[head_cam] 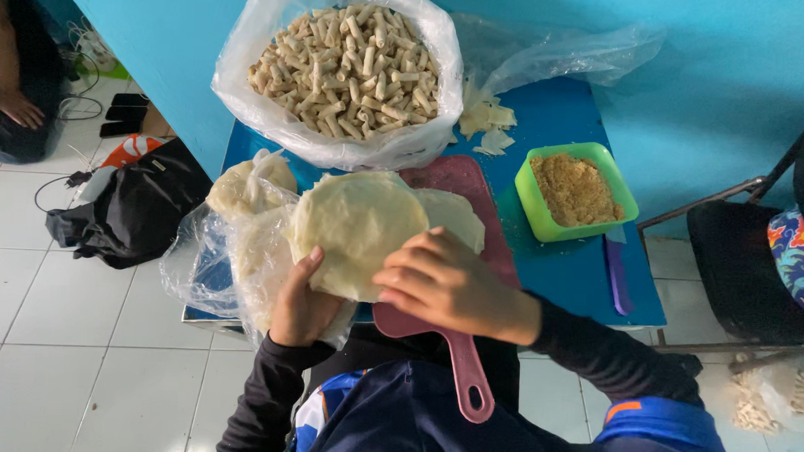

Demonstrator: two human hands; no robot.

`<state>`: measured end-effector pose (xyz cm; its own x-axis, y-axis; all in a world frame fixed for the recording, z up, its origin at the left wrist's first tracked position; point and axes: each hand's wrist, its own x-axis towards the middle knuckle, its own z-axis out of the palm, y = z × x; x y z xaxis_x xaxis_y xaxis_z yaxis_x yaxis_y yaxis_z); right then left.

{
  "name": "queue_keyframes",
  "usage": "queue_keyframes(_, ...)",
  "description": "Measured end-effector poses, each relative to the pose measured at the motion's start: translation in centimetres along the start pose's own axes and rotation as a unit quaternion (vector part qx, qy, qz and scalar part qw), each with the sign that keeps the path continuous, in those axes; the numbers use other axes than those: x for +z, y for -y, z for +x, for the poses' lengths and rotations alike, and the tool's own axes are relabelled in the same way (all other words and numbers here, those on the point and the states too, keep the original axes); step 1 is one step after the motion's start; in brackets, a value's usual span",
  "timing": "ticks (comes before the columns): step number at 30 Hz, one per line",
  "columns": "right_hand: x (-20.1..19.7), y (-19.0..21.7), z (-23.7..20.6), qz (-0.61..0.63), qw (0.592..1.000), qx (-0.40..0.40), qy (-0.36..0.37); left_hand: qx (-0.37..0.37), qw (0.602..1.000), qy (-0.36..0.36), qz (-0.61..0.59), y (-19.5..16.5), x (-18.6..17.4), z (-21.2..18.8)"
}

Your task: The person folds square dough wrappers around a bit of filling on a pink cutting board, pressing the edges closed by hand, and sets folded snacks aside. They then unwrap a plastic-covered stack of thin round dough sheets and peel individual wrappers apart by hand.

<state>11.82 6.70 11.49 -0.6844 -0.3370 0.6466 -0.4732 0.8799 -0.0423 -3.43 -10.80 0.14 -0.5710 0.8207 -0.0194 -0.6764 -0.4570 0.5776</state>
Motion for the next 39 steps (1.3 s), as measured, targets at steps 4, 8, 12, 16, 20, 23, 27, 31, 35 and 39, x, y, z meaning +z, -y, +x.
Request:
queue_keyframes(4, 1.7, 0.9, 1.3, -0.012, 1.000, 0.023, 0.007, -0.021, 0.999, 0.036, -0.025, 0.1, 0.1, -0.1)
queue_keyframes(8, 2.1, 0.0, 1.1, 0.089, 0.993, 0.073, -0.007, -0.034, 0.997, 0.073, -0.021, 0.3, -0.1, 0.0)
queue_keyframes(12, 2.0, -0.7, 0.6, 0.171, 0.977, 0.129, -0.011, -0.035, 0.996, 0.079, -0.021, 0.8, -0.3, 0.3)
queue_keyframes(16, 1.7, -1.2, 0.4, 0.241, 0.917, 0.315, 0.034, 0.023, 0.996, 0.085, 0.034, 1.0, 0.3, 0.1)
queue_keyframes(20, 2.2, -1.6, 0.7, 0.227, 0.918, 0.325, -0.019, 0.020, 0.995, 0.085, 0.057, 0.5, 1.1, 0.0)
queue_keyframes(23, 2.7, -1.8, 0.8, 0.265, 0.923, 0.277, -0.042, -0.002, 0.996, 0.058, 0.066, 0.5, 1.2, -0.1)
queue_keyframes(27, 3.1, -1.7, 0.7, 0.243, 0.936, 0.251, -0.036, -0.010, 0.997, 0.034, 0.068, 1.0, 0.5, 0.2)
queue_keyframes(31, 4.2, -1.5, 0.8, 0.231, 0.934, 0.265, -0.066, 0.001, 0.996, 0.040, 0.077, 1.5, -0.3, 0.6)
queue_keyframes(35, 5.3, -1.7, 1.4, 0.204, 0.933, 0.287, -0.070, -0.008, 0.996, 0.025, 0.087, 1.6, -0.6, 0.5)
queue_keyframes(39, 5.1, -2.1, 2.1, 0.155, 0.955, 0.252, -0.016, -0.006, 0.995, 0.034, 0.096, 1.6, -0.5, 0.6)
